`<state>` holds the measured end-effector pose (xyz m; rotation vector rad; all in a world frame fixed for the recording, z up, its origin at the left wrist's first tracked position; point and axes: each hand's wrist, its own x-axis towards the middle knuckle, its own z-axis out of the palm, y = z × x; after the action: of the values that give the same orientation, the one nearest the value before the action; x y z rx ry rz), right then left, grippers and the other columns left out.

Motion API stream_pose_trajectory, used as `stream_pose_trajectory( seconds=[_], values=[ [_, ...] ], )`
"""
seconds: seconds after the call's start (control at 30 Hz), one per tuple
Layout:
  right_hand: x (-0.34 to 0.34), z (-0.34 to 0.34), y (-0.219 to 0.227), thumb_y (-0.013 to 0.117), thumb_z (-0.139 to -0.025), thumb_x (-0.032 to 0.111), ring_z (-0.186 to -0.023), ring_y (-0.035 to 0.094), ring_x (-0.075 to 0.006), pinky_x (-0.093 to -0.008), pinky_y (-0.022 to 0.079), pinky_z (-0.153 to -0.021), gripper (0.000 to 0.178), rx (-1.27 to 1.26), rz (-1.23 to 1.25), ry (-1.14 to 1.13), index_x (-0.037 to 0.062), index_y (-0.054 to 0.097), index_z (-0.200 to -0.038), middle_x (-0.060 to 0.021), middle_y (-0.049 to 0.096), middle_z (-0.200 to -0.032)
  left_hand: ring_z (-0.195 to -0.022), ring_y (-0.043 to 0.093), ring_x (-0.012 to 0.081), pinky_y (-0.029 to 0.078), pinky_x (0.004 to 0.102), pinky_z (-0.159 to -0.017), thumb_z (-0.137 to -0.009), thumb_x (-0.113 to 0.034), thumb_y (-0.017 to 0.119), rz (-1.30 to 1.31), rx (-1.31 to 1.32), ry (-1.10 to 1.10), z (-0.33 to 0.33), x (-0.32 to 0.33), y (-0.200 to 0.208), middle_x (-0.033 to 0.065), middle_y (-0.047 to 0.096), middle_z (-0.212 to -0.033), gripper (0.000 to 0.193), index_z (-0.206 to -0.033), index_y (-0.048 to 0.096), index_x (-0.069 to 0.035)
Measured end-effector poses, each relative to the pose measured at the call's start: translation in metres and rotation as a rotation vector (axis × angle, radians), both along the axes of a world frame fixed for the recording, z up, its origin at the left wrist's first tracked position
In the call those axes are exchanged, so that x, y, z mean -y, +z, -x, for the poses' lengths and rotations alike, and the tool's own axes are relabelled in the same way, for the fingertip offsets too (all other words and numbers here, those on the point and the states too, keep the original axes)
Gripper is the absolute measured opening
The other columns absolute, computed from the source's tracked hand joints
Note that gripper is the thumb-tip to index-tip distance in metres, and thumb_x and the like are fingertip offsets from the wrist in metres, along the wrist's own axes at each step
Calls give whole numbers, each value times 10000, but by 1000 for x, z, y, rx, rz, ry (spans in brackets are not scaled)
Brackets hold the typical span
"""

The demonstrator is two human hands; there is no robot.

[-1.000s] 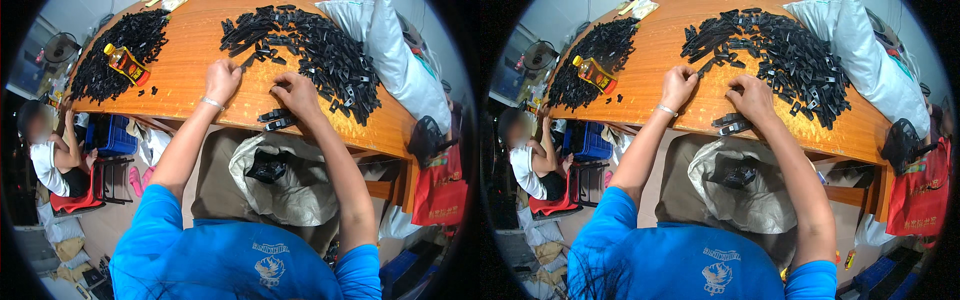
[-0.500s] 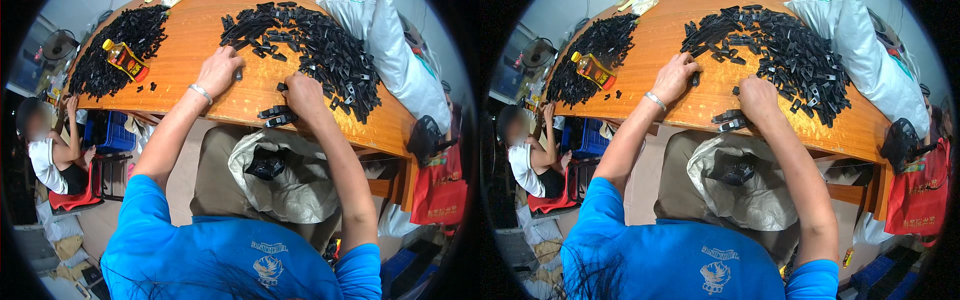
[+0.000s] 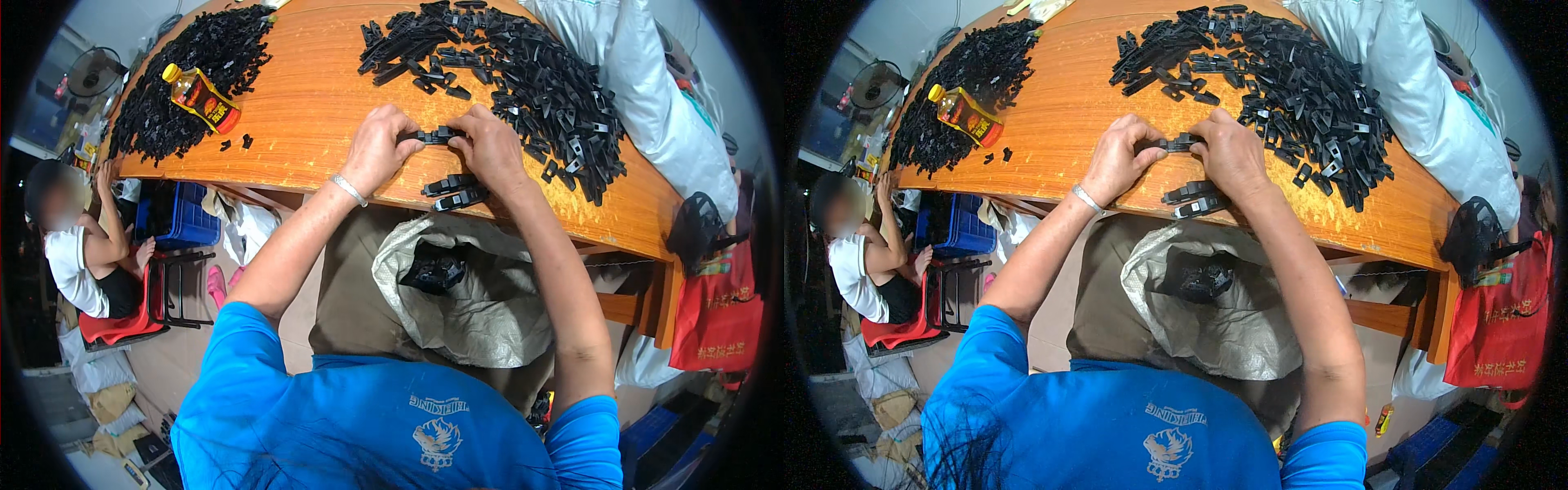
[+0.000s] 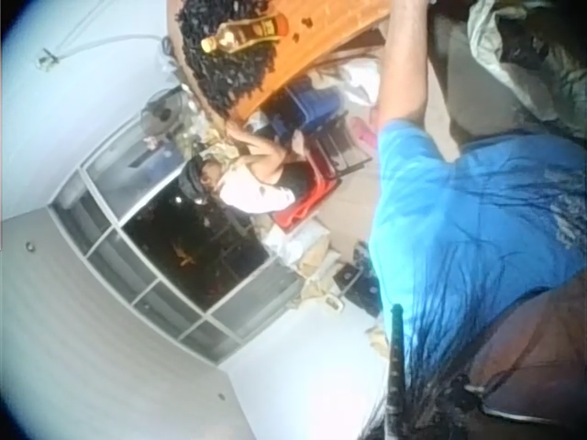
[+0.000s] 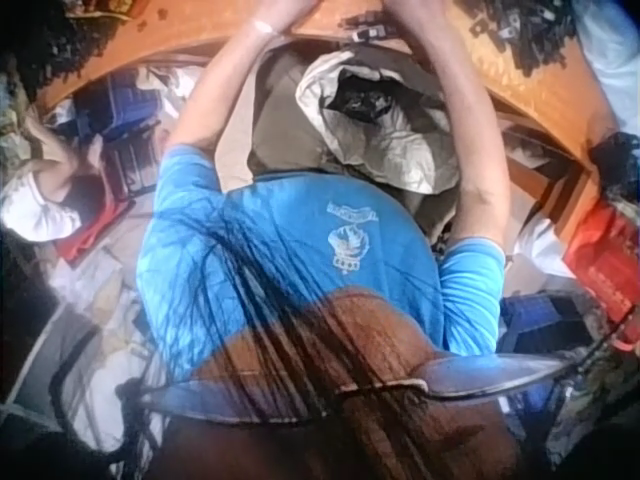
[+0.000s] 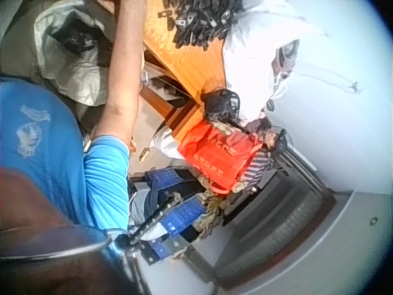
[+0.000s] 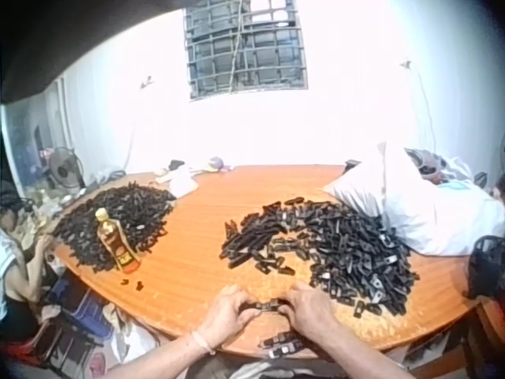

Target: The person repeatedly assembles black plastic buckle components by hand at a table.

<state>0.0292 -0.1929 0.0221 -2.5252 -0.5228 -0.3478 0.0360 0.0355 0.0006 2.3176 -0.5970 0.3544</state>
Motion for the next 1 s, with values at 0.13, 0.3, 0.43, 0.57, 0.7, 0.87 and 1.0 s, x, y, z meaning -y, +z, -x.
stream_pose_trajectory(
  seconds=[0.13,0.3,0.43,0.57,0.7,0.87,1.0],
  values=[
    [7,-7,-6,819,-859,134,-927,705,-344,-439,558,-798,222,19,15,13,84,794,-1074,-100,697,-1000,-976,635,361,519,452,-855,-792,-112,870,13,3,6,1,1,0,148,660,-949,194,-927,757,-29],
    [11,-23,-8,817,-839,155,-887,710,-338,-454,567,-759,183,103,12,179,98,807,-1013,-89,682,-950,-894,656,331,525,425,-787,-809,-98,865,21,69,47,-1,8,-1,133,661,-912,186,-950,766,-28],
    [2,-24,-6,828,-826,161,-888,709,-338,-450,566,-760,182,76,84,251,111,814,-1001,-90,681,-931,-879,663,330,530,421,-774,-799,-86,867,46,31,16,6,12,-1,129,657,-901,185,-938,762,-24],
    [12,-20,8,850,-824,238,-921,720,-345,-459,572,-800,231,-70,141,304,123,829,-1023,-89,727,-984,-887,680,278,545,391,-789,-817,-81,863,19,-81,-126,3,0,2,115,680,-904,190,-966,766,-14],
    [28,-28,21,832,-861,280,-996,727,-350,-458,574,-866,261,-233,87,268,82,826,-1031,-133,753,-1026,-911,694,230,566,358,-821,-866,-92,836,249,-383,-139,-21,-18,9,112,699,-909,251,-1088,763,0],
    [6,-64,8,778,-893,192,-990,726,-404,-484,583,-868,302,78,136,-27,74,779,-1171,-204,730,-1079,-1039,671,362,552,460,-908,-896,-171,787,18,155,310,-84,-22,2,171,708,-1049,222,-1087,781,-59],
    [-8,-85,-12,697,-873,80,-869,739,-409,-480,604,-779,221,172,264,-100,45,727,-1089,-225,723,-986,-1061,652,371,535,477,-917,-882,-135,777,-49,129,378,-99,-10,-5,169,703,-1037,139,-999,752,-62]
  ],
)
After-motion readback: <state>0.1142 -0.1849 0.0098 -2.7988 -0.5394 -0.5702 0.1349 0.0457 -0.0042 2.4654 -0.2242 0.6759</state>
